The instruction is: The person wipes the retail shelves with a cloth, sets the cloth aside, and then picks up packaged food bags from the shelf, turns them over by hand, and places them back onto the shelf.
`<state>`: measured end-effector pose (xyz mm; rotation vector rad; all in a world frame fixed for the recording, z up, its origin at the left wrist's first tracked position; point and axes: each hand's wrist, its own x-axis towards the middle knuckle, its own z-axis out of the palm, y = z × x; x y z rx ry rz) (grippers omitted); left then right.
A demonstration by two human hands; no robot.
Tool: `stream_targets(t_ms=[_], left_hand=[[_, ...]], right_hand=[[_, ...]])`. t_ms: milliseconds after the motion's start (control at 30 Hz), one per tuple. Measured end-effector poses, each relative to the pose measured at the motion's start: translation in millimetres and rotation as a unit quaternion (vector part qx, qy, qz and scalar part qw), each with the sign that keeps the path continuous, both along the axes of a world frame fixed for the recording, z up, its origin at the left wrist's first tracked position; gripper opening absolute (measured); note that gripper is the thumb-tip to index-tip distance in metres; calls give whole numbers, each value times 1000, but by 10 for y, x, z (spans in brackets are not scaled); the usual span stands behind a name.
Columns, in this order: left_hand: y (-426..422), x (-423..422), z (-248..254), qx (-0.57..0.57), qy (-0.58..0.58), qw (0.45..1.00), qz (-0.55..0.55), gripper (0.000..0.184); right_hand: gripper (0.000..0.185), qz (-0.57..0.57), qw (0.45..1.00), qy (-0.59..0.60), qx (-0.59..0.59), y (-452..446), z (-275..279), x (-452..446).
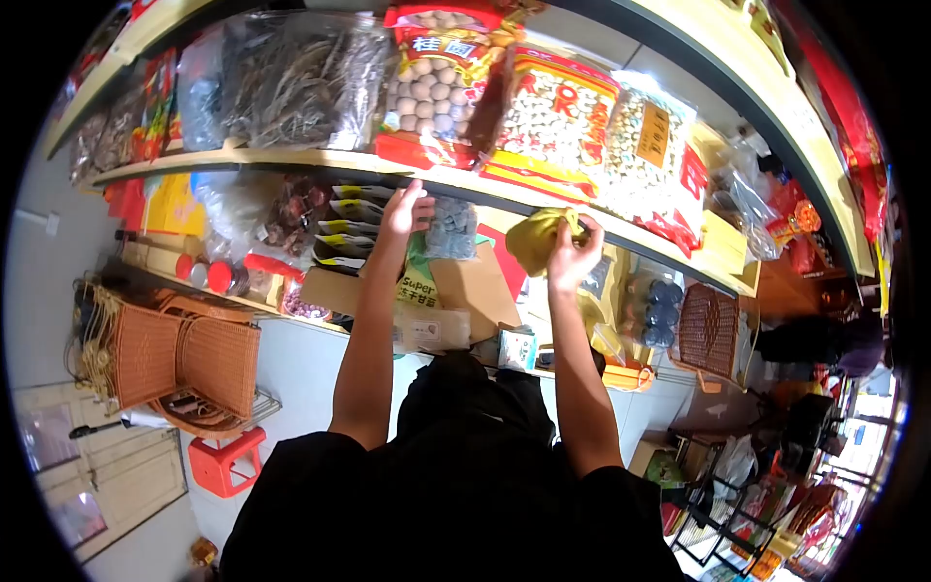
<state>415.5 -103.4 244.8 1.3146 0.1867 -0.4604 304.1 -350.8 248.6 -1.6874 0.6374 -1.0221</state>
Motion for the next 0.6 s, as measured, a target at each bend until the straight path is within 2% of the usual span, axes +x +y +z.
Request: stream_targets(t_ms=[33,67,100,133,167,233,300,367,433,500,600], left_hand=[[-39,19,31,45,-23,999,1,54],[-60,31,33,80,-64,995,-11,52],[-86,30,7,116,-104,988,-26,51],[-153,-21,-12,41,-139,989,16,36],[-199,-42,-22,40,-139,989,17,36],[-295,-78,-64,83,-187,977,56,31],[-368,-83,-72,74,-177,980,55,28],[-411,-35,-111,1,-228,971,66,26],[-419,-53,5,10,-233,970,60,24],[-425,-72,80,-31,-262,961,80,23],[-372,14,30,14,-284,957,57,24]], right_hand=[[19,14,1000,-5,23,-29,54,-44],[19,-15,1000,-8,-21,-154,-44,-58],[20,-34,999,3,-10,-200,63,-118],[20,-58,998,-26,-7,-317,14,-143],[20,-82,995,-55,-5,-452,-27,-174],[20,-104,994,-27,8,-708,-30,-282],[20,-121,991,-42,29,-850,-29,-335],[20,-134,991,-24,-8,-890,-62,-324],[19,-121,992,-25,-4,-829,-53,-280],[18,-82,997,-5,5,-723,-12,-263],[19,-54,998,8,15,-689,29,-288]])
